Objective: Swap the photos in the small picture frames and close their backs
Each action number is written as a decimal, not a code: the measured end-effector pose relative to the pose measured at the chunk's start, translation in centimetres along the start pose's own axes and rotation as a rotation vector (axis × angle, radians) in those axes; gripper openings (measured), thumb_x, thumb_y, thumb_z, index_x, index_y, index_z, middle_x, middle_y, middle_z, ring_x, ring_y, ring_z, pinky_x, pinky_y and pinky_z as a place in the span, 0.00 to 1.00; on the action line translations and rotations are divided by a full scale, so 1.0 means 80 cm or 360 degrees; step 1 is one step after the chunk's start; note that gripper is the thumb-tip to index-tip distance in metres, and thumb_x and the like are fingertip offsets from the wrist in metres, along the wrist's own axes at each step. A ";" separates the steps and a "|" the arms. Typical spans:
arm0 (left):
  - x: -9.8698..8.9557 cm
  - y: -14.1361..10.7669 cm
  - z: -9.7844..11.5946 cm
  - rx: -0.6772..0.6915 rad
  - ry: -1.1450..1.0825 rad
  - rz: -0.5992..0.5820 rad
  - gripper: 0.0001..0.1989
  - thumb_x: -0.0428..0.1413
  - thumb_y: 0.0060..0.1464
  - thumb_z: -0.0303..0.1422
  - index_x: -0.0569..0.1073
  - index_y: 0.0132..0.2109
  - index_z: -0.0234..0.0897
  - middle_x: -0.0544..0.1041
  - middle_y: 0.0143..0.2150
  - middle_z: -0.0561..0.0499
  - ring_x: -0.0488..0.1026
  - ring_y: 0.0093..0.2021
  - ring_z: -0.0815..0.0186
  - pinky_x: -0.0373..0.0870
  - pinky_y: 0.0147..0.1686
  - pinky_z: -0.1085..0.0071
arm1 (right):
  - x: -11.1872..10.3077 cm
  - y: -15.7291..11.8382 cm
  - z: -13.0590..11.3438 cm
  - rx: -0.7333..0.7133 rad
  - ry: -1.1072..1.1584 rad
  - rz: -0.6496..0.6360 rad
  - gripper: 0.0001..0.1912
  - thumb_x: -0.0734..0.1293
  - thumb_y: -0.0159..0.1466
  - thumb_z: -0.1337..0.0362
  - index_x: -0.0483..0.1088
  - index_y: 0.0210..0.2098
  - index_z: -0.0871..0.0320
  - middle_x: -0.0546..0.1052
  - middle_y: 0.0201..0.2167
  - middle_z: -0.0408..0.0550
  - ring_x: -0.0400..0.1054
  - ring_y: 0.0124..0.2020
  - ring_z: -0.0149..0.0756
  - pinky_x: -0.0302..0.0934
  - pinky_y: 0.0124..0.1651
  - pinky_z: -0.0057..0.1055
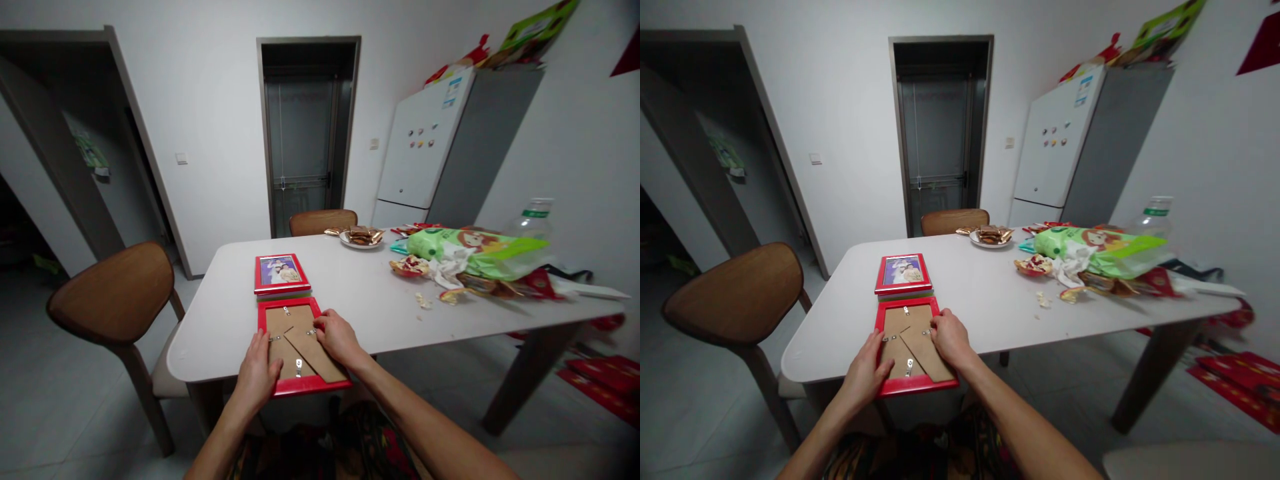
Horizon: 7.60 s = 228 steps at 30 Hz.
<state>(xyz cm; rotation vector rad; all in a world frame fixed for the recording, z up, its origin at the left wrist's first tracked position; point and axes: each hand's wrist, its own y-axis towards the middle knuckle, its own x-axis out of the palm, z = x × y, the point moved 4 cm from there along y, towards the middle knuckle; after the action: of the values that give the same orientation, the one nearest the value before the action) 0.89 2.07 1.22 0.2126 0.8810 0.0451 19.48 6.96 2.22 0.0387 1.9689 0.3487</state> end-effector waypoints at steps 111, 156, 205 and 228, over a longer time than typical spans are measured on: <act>-0.002 0.001 -0.012 -0.0068 -0.0280 0.0200 0.24 0.46 0.44 0.23 0.61 0.52 0.29 0.64 0.54 0.41 0.59 0.54 0.63 0.53 0.54 0.67 | 0.003 -0.028 -0.053 -0.0244 0.0110 -0.0126 0.19 0.62 0.52 0.63 0.66 0.44 0.55 0.69 0.38 0.49 0.60 0.41 0.37 0.52 0.42 0.29; -0.084 0.008 -0.083 -0.0208 0.0296 0.0375 0.20 0.48 0.47 0.31 0.64 0.48 0.31 0.68 0.48 0.41 0.63 0.49 0.58 0.57 0.49 0.64 | -0.006 -0.006 0.017 0.0242 -0.0108 -0.0054 0.21 0.58 0.51 0.66 0.64 0.45 0.63 0.72 0.36 0.55 0.66 0.36 0.39 0.53 0.35 0.29; -0.063 -0.025 -0.032 -0.0350 -0.0370 0.0492 0.20 0.49 0.45 0.31 0.61 0.49 0.36 0.73 0.39 0.48 0.71 0.32 0.63 0.66 0.34 0.68 | -0.011 0.005 0.061 0.0500 0.0534 0.0037 0.23 0.58 0.52 0.66 0.65 0.47 0.65 0.74 0.27 0.49 0.67 0.27 0.33 0.56 0.30 0.25; -0.035 -0.033 -0.030 0.0250 0.0235 0.0366 0.20 0.47 0.46 0.28 0.63 0.49 0.33 0.65 0.52 0.43 0.60 0.53 0.60 0.58 0.52 0.61 | -0.010 -0.002 0.043 0.0250 -0.0042 0.0179 0.18 0.58 0.55 0.66 0.67 0.44 0.63 0.71 0.39 0.54 0.63 0.41 0.37 0.53 0.45 0.27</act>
<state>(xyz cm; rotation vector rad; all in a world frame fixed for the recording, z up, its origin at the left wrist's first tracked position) -2.91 -0.51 1.34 0.4619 1.0050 0.2085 22.94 7.45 1.58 0.2545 1.9686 0.2644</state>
